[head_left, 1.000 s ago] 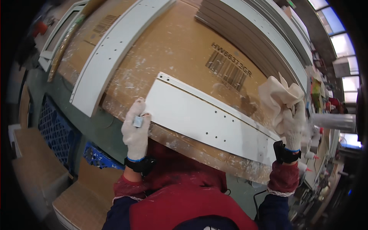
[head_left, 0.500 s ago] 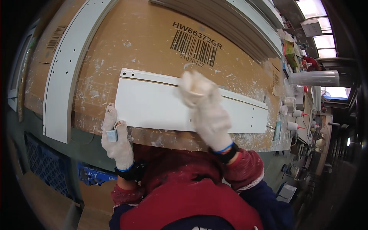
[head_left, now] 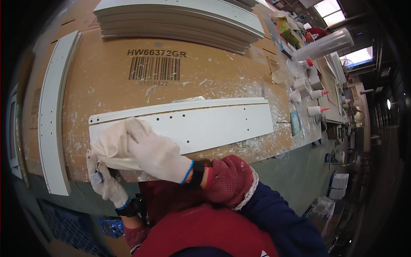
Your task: The person wipes white rectangular panels with a cloth and a small blue tool on a workbench. They handle the panels one at a time, flipping them over and cleaning both sides before placing them back on the table.
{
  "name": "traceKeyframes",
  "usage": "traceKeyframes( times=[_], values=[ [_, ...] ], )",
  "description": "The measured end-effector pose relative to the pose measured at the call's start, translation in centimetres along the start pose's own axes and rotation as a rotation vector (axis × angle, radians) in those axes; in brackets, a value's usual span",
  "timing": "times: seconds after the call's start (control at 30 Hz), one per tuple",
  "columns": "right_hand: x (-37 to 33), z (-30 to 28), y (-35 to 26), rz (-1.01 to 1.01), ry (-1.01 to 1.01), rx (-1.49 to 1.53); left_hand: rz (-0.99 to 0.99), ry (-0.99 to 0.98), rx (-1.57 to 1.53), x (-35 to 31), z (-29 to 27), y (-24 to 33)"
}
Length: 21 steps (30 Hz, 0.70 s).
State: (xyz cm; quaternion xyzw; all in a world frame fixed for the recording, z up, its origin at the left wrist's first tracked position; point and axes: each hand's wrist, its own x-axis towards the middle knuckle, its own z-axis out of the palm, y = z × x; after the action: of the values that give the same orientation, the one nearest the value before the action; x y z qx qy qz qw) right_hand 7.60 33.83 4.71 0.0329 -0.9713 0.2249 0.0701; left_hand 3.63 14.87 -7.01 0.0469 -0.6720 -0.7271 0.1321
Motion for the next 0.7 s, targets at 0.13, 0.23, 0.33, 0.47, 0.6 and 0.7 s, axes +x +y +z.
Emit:
traceKeyframes(
  times=[0.13,0.23,0.33,0.47,0.6,0.7],
  values=[
    [-6.4,-3.6,6.8,0.169,0.130,-0.180,0.036,-0.132,0.060,0.9,-2.9,-2.5],
    [-13.8,-5.2,14.4,0.371,0.202,-0.650,0.112,-0.071,0.196,0.6,-1.0,0.1],
    [-22.0,-9.0,22.1,0.457,0.191,-1.014,0.028,-0.049,0.182,0.2,0.1,1.5],
    [-25.1,-16.0,25.0,1.340,-0.001,-0.605,-0.065,-0.084,0.058,0.5,0.5,2.0],
    [-22.0,-15.1,19.9,0.818,0.515,-0.495,0.019,-0.072,0.219,0.2,-0.2,2.1],
    [-17.0,-12.2,15.4,0.727,0.309,-0.451,-0.009,-0.161,0.009,0.2,0.0,3.0]
  ],
)
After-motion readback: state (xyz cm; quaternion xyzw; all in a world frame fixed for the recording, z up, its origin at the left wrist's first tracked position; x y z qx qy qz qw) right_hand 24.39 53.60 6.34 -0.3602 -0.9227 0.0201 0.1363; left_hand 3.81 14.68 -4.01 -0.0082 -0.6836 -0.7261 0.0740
